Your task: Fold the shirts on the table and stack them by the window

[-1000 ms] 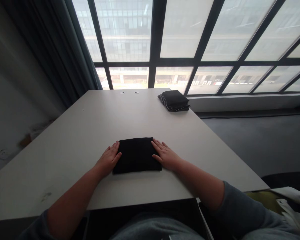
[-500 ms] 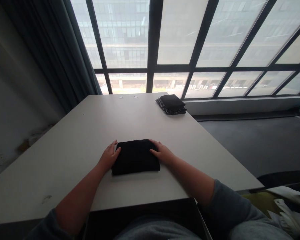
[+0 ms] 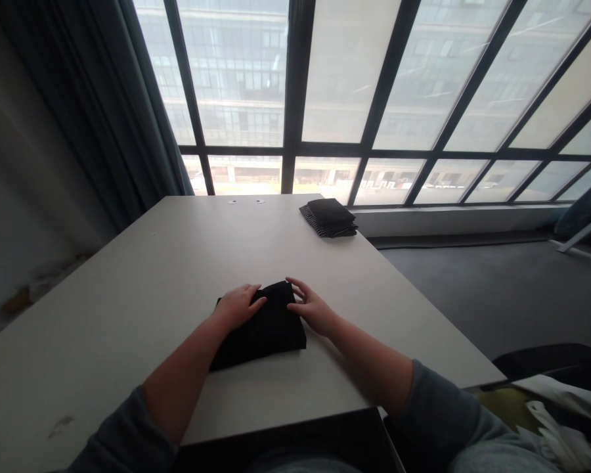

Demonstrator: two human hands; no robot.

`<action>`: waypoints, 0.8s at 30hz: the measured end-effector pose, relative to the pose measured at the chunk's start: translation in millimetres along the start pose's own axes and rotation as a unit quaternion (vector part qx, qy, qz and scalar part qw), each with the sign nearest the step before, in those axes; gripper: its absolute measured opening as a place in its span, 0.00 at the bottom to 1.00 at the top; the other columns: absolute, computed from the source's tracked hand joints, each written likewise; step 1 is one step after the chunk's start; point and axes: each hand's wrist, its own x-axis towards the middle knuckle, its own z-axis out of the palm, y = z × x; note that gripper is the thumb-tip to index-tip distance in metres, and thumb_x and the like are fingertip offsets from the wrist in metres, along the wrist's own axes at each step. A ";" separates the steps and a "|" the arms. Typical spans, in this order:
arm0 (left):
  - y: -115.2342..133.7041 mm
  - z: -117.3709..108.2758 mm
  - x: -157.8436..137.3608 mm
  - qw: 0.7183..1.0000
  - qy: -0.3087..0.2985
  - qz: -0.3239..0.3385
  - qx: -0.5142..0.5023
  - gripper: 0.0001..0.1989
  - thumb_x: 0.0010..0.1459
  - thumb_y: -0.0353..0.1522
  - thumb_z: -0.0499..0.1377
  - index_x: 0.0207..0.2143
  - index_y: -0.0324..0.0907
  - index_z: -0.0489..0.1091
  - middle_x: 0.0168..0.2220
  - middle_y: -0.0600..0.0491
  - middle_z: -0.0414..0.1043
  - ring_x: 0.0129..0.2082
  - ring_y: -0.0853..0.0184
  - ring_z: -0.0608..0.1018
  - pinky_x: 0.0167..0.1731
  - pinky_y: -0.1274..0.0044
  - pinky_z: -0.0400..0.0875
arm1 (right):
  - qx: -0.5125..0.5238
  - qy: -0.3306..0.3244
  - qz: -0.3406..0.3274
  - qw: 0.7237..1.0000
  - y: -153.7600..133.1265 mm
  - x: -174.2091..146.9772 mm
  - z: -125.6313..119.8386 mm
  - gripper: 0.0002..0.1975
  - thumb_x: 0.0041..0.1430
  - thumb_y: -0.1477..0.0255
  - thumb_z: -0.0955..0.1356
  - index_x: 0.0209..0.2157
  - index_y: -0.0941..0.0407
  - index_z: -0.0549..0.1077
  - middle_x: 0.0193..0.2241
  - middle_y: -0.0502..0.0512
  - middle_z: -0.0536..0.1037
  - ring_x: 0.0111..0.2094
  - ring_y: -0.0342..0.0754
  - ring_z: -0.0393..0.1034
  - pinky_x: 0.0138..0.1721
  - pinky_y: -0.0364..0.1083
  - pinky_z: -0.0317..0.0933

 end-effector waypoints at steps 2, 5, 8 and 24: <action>-2.4 -0.1 2.5 1.000 -0.002 0.007 -0.016 0.24 0.72 0.46 0.50 0.60 0.45 0.73 0.57 0.44 0.76 0.55 0.53 0.79 0.55 0.65 0.72 | 0.004 -0.039 0.048 0.998 -4.3 -3.1 -0.5 0.49 0.54 0.64 0.79 0.73 0.45 0.57 0.59 0.59 0.76 0.55 0.55 0.75 0.61 0.58 0.68; -10.5 0.5 0.9 0.999 0.004 0.022 -0.037 0.19 0.71 0.43 0.50 0.51 0.45 0.76 0.50 0.47 0.78 0.49 0.56 0.80 0.51 0.67 0.72 | -0.074 -0.108 0.073 0.989 -15.8 -7.8 0.2 0.48 0.59 0.63 0.76 0.75 0.44 0.53 0.59 0.57 0.76 0.56 0.54 0.74 0.63 0.57 0.65; -16.7 1.1 -0.9 0.998 0.014 0.024 -0.050 0.16 0.71 0.42 0.50 0.46 0.46 0.75 0.46 0.48 0.78 0.46 0.57 0.79 0.48 0.68 0.72 | -0.211 -0.169 0.052 0.961 -28.7 -6.4 4.5 0.42 0.59 0.66 0.75 0.73 0.43 0.60 0.65 0.54 0.70 0.62 0.55 0.68 0.66 0.56 0.61; -52.0 -17.9 1.6 0.986 -0.014 -0.055 -0.154 0.23 0.68 0.48 0.48 0.50 0.46 0.75 0.44 0.49 0.82 0.44 0.56 0.81 0.44 0.69 0.72 | -0.399 -0.293 0.139 0.858 -117.8 95.5 -3.4 0.26 0.60 0.74 0.72 0.60 0.46 0.78 0.51 0.52 0.79 0.36 0.43 0.76 0.34 0.41 0.74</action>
